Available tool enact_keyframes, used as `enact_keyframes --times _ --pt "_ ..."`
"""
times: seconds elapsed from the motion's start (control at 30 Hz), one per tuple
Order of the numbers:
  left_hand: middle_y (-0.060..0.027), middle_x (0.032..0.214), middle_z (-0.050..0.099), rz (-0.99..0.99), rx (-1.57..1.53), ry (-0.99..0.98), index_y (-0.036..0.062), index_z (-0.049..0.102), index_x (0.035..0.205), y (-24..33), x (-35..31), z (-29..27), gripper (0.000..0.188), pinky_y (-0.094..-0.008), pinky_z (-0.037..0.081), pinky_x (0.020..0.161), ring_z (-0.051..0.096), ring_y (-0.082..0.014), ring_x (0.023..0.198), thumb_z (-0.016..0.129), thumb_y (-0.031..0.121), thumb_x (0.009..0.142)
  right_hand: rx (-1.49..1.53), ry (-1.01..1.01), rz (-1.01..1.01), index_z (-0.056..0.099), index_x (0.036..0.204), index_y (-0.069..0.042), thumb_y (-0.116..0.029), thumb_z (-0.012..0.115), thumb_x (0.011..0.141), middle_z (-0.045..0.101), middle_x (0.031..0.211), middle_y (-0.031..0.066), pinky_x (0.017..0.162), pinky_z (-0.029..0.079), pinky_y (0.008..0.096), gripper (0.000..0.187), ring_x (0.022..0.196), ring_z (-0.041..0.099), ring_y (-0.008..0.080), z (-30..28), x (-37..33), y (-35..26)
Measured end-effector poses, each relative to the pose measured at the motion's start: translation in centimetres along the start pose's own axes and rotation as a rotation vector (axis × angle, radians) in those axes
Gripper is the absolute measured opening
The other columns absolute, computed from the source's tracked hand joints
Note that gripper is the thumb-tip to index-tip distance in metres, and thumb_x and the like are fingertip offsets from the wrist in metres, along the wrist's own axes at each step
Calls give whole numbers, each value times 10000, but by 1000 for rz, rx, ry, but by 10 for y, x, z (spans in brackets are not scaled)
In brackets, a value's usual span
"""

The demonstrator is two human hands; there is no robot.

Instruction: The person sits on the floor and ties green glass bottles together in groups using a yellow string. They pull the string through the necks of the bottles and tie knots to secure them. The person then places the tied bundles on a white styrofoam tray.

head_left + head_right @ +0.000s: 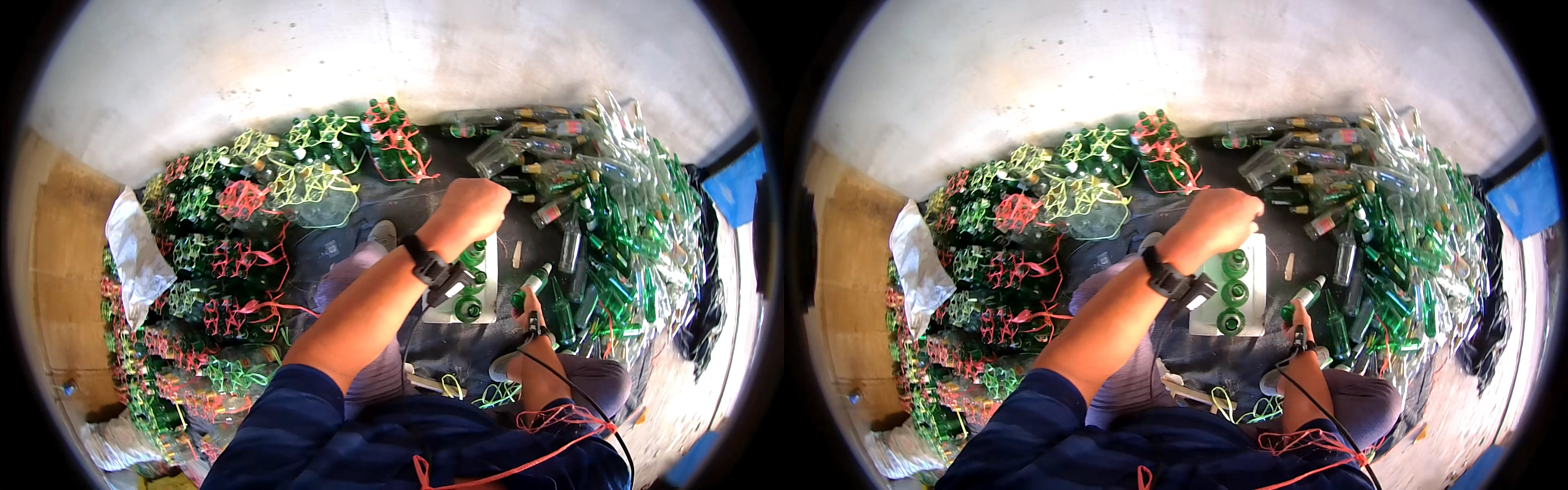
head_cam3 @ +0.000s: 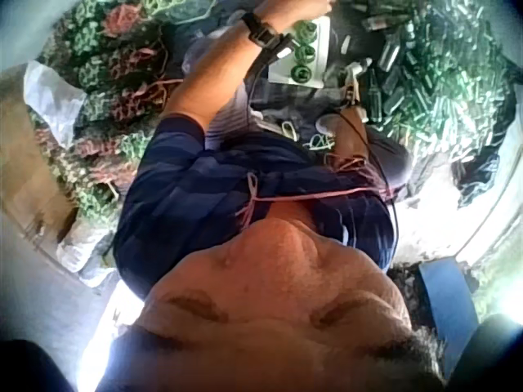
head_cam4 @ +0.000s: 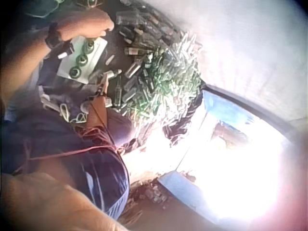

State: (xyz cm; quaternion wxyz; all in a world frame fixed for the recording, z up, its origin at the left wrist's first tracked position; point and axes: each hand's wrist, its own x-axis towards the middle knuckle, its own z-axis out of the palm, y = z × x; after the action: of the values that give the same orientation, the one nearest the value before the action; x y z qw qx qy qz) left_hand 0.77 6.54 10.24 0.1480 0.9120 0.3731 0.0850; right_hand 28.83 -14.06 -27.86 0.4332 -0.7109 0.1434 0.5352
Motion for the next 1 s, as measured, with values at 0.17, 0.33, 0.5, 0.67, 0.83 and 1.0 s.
enact_keyframes --times 0.17,0.33,0.5,0.67,0.83,1.0 --pt "-162 816 728 -18 -34 78 79 729 868 -5 3 6 146 -493 573 728 728 -371 816 730 224 860 368 -75 -28 597 1124 -144 -380 826 784 601 975 62 647 521 403 473 811 587 252 20 -49 -31" --pt "-169 831 732 -65 -118 237 72 738 908 -11 1 -6 159 -485 573 725 727 -373 803 716 228 883 323 -346 -283 616 1105 -103 -349 770 870 643 914 62 603 566 373 373 782 650 243 27 -110 -114" --pt "-187 951 750 -65 -361 401 68 737 1073 -11 -3 -27 261 -471 572 786 724 -378 914 682 290 947 -45 -603 -741 625 1218 -69 -249 691 932 691 1039 42 735 606 390 344 878 673 184 44 -253 -192" --pt "-198 1150 729 28 -1092 534 -59 411 1506 -16 15 -30 724 -358 547 881 699 -215 1042 612 460 1044 -601 -490 -1216 586 1256 27 -198 706 815 630 1039 44 864 504 311 509 952 598 160 71 -382 -206" --pt "-57 943 673 120 -1471 703 27 584 1115 8 17 -11 410 -320 517 784 634 -136 863 556 434 1079 -1111 -24 -1798 500 1358 38 -181 837 693 572 1247 234 1003 493 459 777 1148 588 407 75 -356 -167" --pt "-151 772 661 50 -1168 796 -9 629 912 -6 1 -40 545 -401 495 717 658 -274 744 462 477 1095 -1087 -202 -1649 511 1345 31 -172 844 696 578 1241 244 1000 491 464 757 1154 586 416 99 -379 -158"
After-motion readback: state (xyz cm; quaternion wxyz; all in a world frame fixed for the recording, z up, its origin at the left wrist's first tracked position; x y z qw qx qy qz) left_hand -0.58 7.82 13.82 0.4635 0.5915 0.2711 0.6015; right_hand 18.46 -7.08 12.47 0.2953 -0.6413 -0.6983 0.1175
